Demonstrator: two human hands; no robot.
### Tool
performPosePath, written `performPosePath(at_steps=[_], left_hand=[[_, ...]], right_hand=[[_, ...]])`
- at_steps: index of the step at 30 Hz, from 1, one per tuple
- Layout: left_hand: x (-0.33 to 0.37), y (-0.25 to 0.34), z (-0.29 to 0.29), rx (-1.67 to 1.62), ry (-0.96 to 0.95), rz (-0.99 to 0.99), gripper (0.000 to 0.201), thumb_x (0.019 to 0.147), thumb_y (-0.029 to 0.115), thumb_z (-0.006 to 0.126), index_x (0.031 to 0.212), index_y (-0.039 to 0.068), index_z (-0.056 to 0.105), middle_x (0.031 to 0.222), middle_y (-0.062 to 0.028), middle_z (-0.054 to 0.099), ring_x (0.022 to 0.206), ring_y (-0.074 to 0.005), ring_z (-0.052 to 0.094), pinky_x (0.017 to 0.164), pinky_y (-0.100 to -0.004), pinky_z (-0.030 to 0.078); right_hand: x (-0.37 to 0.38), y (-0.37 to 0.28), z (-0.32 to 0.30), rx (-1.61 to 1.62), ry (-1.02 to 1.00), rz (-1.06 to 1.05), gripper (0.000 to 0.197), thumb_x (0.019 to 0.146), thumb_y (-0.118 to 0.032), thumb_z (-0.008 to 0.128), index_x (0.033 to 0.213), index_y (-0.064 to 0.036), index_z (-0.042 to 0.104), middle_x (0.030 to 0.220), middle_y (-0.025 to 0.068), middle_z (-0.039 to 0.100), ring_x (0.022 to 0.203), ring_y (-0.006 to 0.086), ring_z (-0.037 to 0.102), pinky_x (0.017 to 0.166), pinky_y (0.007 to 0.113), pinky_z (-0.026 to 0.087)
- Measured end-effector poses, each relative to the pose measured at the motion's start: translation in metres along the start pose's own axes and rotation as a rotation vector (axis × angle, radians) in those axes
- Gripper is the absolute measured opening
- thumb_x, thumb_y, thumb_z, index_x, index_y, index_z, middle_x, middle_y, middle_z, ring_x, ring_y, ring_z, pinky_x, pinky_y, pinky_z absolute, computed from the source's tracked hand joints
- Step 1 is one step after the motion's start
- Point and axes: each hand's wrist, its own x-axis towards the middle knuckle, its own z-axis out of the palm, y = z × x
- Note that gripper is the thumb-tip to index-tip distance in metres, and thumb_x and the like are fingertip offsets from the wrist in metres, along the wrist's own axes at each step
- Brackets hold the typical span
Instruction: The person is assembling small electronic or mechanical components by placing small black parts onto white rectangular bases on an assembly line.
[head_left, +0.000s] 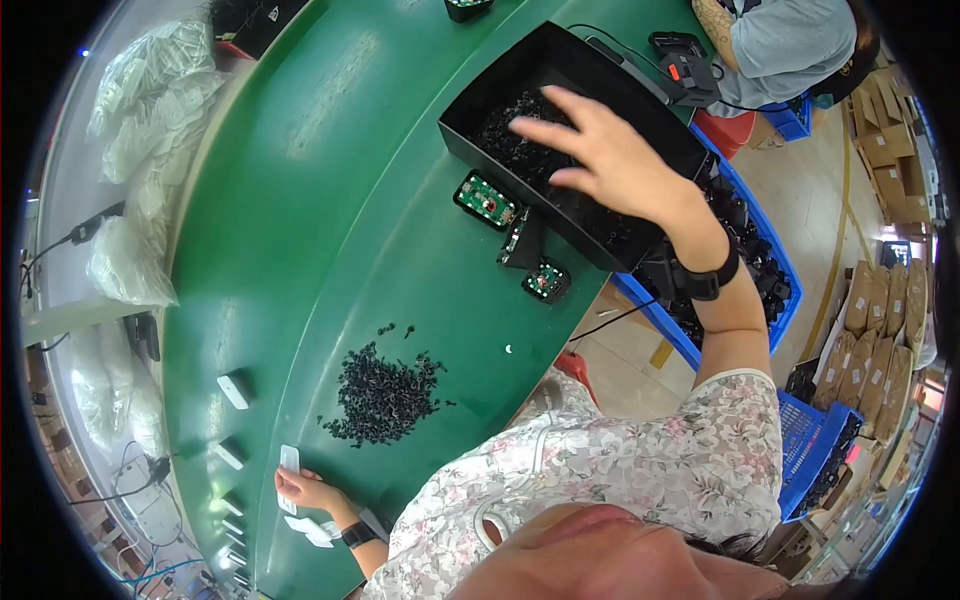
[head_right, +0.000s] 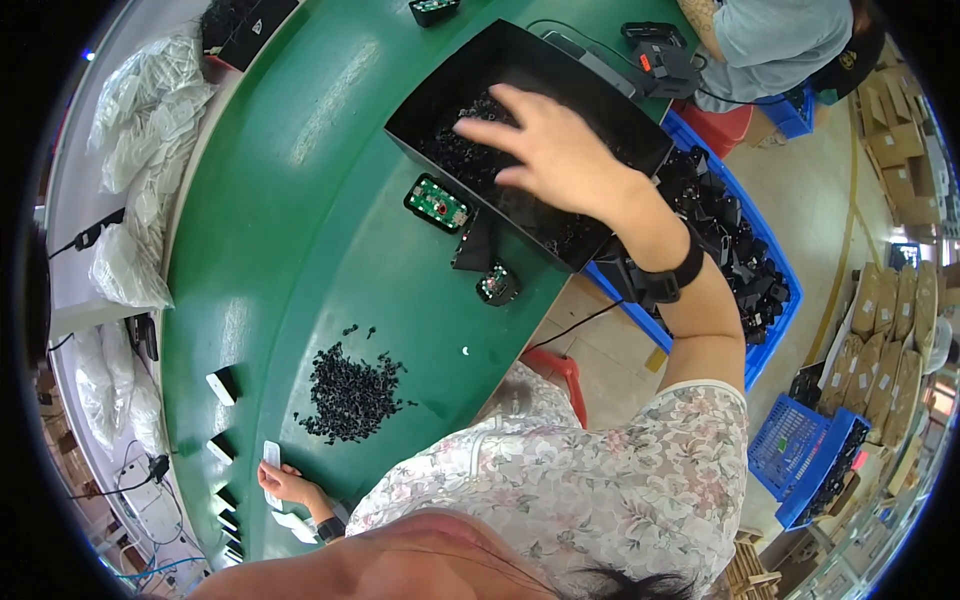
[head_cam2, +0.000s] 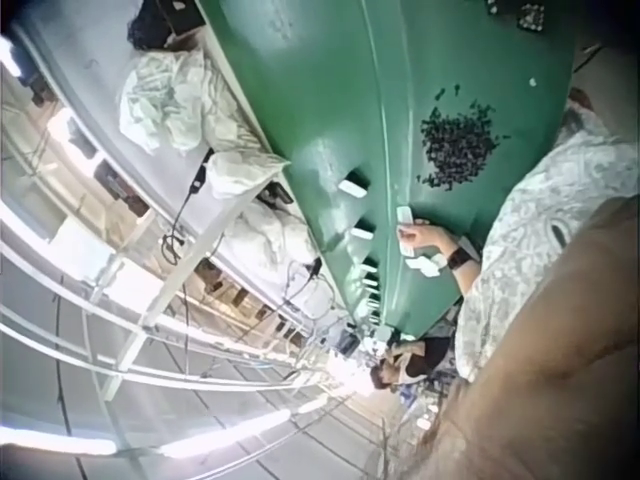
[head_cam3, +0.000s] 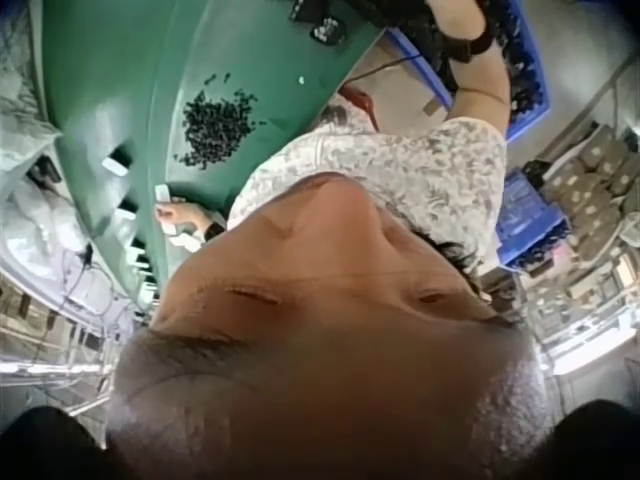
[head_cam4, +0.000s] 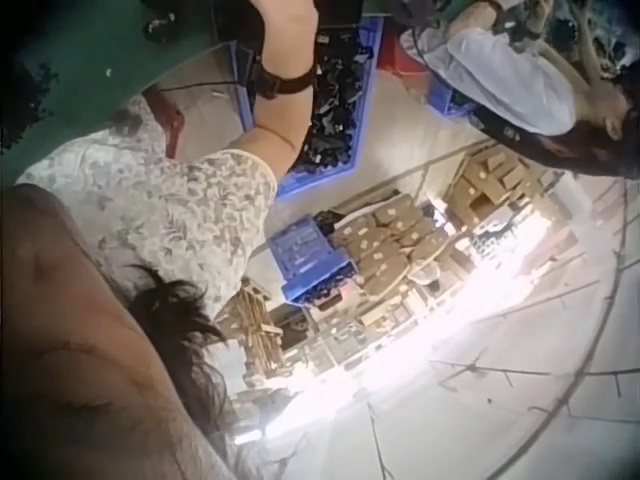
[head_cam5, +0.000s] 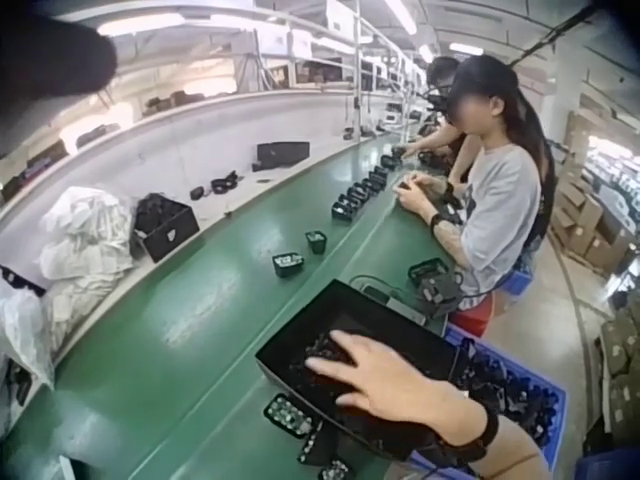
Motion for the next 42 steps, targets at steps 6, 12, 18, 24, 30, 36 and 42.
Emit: performPosePath(at_steps=[6, 12, 18, 24, 30, 36, 42], left_hand=[[0.0, -0.001, -0.003, -0.02, 0.022, -0.014, 0.025, 0.097, 0.026, 0.052, 0.101, 0.001, 0.051, 0.059, -0.0009, 0.044, 0.044, -0.005, 0.036, 0.037, -0.0198, 0.026], [0.003, -0.005, -0.006, -0.014, -0.001, -0.012, 0.026, 0.096, 0.027, 0.055, 0.103, 0.002, 0.052, 0.063, -0.0018, 0.047, 0.044, -0.0053, 0.036, 0.037, -0.0205, 0.027], [-0.002, -0.007, -0.004, -0.096, -0.013, 0.022, 0.025, 0.097, 0.025, 0.053, 0.101, 0.0, 0.051, 0.059, -0.0027, 0.045, 0.044, -0.0064, 0.037, 0.039, -0.0206, 0.028], [-0.02, 0.029, 0.018, -0.32, -0.044, -0.003, 0.025, 0.097, 0.024, 0.053, 0.106, 0.0, 0.051, 0.079, -0.0074, 0.058, 0.056, -0.0099, 0.05, 0.047, -0.0226, 0.042], [-0.041, 0.026, 0.058, -0.299, -0.155, 0.084, 0.025, 0.097, 0.021, 0.052, 0.108, -0.002, 0.053, 0.102, -0.0081, 0.058, 0.093, -0.016, 0.055, 0.085, -0.0285, 0.045], [-0.062, 0.039, 0.094, -0.417, -0.283, 0.067, 0.021, 0.097, 0.019, 0.053, 0.104, -0.001, 0.055, 0.097, -0.0052, 0.059, 0.089, -0.0123, 0.054, 0.081, -0.0266, 0.046], [-0.086, 0.065, 0.127, -0.667, -0.448, 0.009, 0.019, 0.095, 0.018, 0.056, 0.102, 0.0, 0.056, 0.098, -0.0039, 0.059, 0.091, -0.01, 0.053, 0.084, -0.0236, 0.042]], right_hand=[[0.006, -0.016, 0.018, -0.17, -0.383, 0.05, 0.065, 0.07, -0.022, 0.076, 0.129, -0.0208, 0.049, 0.145, 0.0165, 0.028, 0.132, 0.0354, 0.032, 0.094, 0.057, 0.04], [-0.01, 0.007, 0.028, -0.213, -0.36, 0.213, 0.04, 0.079, -0.028, 0.069, 0.112, -0.0119, 0.052, 0.112, 0.0169, 0.045, 0.108, 0.0346, 0.049, 0.073, 0.042, 0.052], [0.0, 0.012, 0.013, 0.037, -0.014, 0.314, 0.02, 0.089, -0.022, 0.059, 0.104, -0.0097, 0.056, 0.09, 0.0134, 0.054, 0.08, 0.0362, 0.057, 0.068, 0.04, 0.048], [-0.008, 0.024, 0.004, 0.355, 0.095, 0.461, 0.022, 0.092, -0.024, 0.057, 0.09, -0.0028, 0.056, 0.069, 0.0035, 0.053, 0.061, 0.0137, 0.053, 0.052, 0.027, 0.041], [-0.005, -0.015, -0.023, 0.96, 0.234, 0.741, 0.019, 0.095, -0.026, 0.055, 0.09, -0.0073, 0.056, 0.071, -0.003, 0.052, 0.06, 0.0024, 0.047, 0.041, 0.017, 0.028], [0.004, -0.116, -0.023, 1.087, 0.162, 0.557, 0.019, 0.097, -0.023, 0.052, 0.092, -0.0059, 0.057, 0.068, -0.0019, 0.051, 0.053, 0.0025, 0.042, 0.04, 0.017, 0.026], [0.009, -0.213, 0.066, 1.103, 0.027, 0.378, 0.017, 0.094, -0.02, 0.056, 0.09, -0.0044, 0.06, 0.066, -0.0023, 0.052, 0.056, 0.0037, 0.047, 0.047, 0.019, 0.035]])
